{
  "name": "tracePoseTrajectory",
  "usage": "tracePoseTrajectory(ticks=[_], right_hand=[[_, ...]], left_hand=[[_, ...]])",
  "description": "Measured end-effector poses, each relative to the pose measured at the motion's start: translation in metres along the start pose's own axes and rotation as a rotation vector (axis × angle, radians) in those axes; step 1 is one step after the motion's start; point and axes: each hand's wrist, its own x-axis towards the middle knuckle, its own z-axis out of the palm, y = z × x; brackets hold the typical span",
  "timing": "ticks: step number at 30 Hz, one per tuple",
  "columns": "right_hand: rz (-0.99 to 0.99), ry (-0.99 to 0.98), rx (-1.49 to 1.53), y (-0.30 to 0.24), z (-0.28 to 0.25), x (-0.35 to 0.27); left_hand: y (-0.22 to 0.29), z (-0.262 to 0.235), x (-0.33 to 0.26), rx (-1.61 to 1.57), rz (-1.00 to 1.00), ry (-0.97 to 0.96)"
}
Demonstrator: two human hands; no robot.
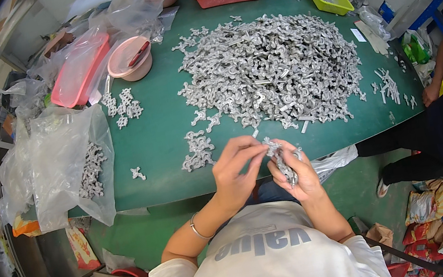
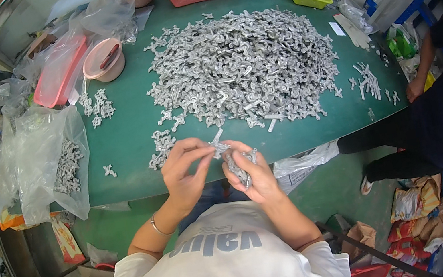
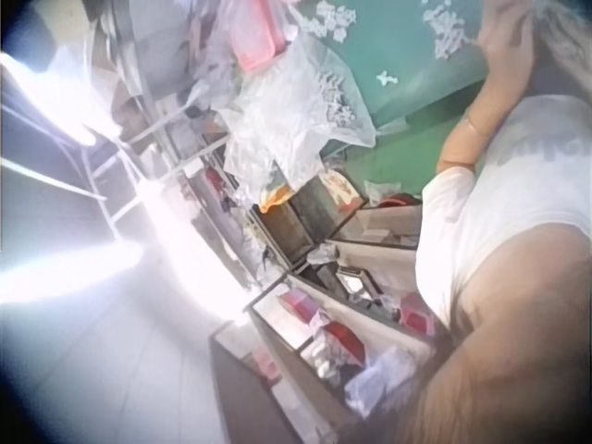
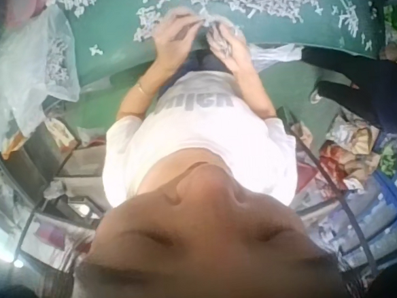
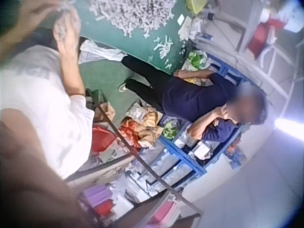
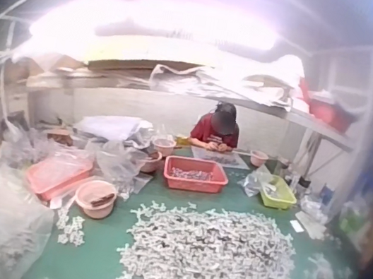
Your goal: The person sorts through a large pile of silver-colored, cross-shaped decorative pieces on a green workbench, picking up individual pieces by hand to examine them before placing them into a separate group.
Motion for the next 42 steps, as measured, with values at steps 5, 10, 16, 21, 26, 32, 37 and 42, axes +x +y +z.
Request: tracePoseTrajectory(ticks=[5,10,16,21,26,32,37,42], right_hand=[[-0.063,0.005,-0.213,-0.005,0.014,-0.008],[-0.102,0.080,-0.271,-0.009,0.024,-0.015],[-0.248,0.054,-0.398,-0.010,0.026,-0.021],[-0.304,0.037,-0.513,-0.009,0.027,-0.025],[-0.309,0.061,-0.533,-0.011,0.031,-0.026],[-0.330,0.082,-0.575,-0.010,0.029,-0.027],[-0.328,0.108,-0.594,-0.013,0.031,-0.028],[-0.284,0.046,-0.617,-0.017,0.028,-0.030]], left_hand=[[0.008,-0.003,-0.002,-0.013,0.022,-0.033],[0.019,-0.006,-0.002,-0.079,-0.035,-0.018],[0.023,-0.015,-0.003,-0.029,-0.005,-0.119],[0.026,-0.016,-0.006,-0.048,-0.030,-0.115],[0.029,-0.018,-0.006,-0.065,-0.055,-0.118],[0.029,-0.021,-0.008,-0.123,-0.119,-0.133],[0.038,-0.018,-0.007,-0.634,-0.716,-0.140],[0.038,-0.023,-0.006,-0.754,-0.829,-0.220]])
